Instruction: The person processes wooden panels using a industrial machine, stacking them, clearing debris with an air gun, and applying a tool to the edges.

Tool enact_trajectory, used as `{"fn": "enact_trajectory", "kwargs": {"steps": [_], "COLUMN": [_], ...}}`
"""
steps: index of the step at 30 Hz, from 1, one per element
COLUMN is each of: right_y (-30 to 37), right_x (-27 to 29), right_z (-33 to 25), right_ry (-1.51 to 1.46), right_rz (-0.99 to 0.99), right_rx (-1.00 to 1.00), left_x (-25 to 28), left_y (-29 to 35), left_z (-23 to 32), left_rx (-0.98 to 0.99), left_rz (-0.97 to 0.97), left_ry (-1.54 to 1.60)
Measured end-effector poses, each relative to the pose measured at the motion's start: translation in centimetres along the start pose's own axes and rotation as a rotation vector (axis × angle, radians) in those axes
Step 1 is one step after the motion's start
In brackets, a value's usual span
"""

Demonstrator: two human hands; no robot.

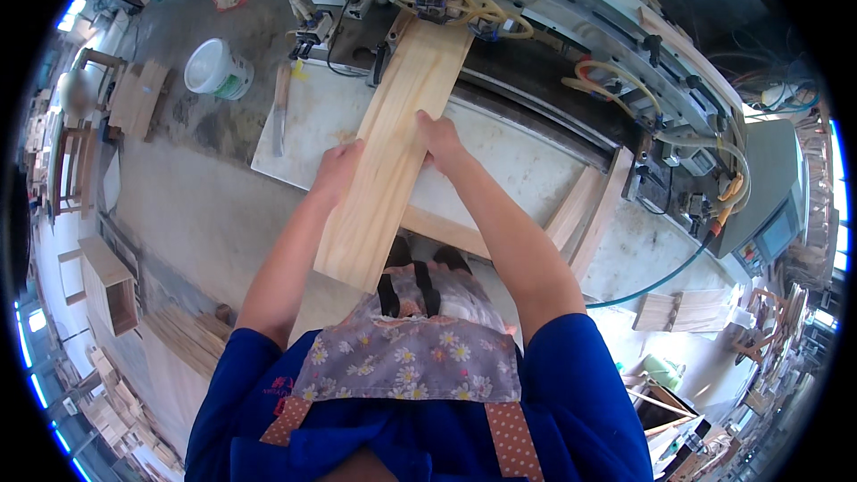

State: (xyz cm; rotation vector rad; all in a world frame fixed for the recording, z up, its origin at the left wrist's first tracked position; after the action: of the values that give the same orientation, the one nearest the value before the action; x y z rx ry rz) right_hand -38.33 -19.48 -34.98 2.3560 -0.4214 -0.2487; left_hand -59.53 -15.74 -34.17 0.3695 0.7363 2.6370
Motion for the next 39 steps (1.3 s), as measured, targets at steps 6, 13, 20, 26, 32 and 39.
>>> {"fn": "enact_trajectory", "kwargs": {"steps": [6,13,20,26,32,39], "right_y": [0.5,0.3,-0.8,0.2,14.7,22.0], "right_x": [-0.2,-0.5,0.3,1.7,11.4,13.7], "right_z": [0.0,0.0,1.0,0.7,1.9,7.8], "right_ry": [-0.091,-0.139,-0.095,0.071,0.951,0.983], "right_rz": [0.009,0.041,-0.026,0.020,0.758,0.865], "right_rx": [0.009,0.019,0.071,0.131,0.717,0.089], "left_x": [-0.4,-0.1,-6.7,-12.2,-12.4,-12.5], "left_y": [-0.3,0.1,4.7,-3.7,-5.8,-5.5], "left_z": [-0.8,0.2,7.4,11.9,11.2,12.1], "left_rx": [-0.039,-0.027,-0.909,-0.688,-0.548,-0.524], "left_rz": [0.061,0.082,0.091,-0.005,-0.042,-0.027], "left_ry": [0.048,-0.072,-0.826,-1.215,-1.240,-1.285]}}
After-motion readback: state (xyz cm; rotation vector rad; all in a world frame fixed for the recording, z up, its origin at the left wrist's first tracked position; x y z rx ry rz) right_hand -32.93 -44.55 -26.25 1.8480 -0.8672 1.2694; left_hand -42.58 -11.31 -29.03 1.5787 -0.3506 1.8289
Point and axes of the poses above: each hand's wrist, its own y-axis away from the middle knuckle, its own x-axis out of the back of the hand, z = x × y, the point moved 2 cm from there along -y, towards the middle knuckle, and after that the axes turned 4 degrees about y, right-handed, at the moved point
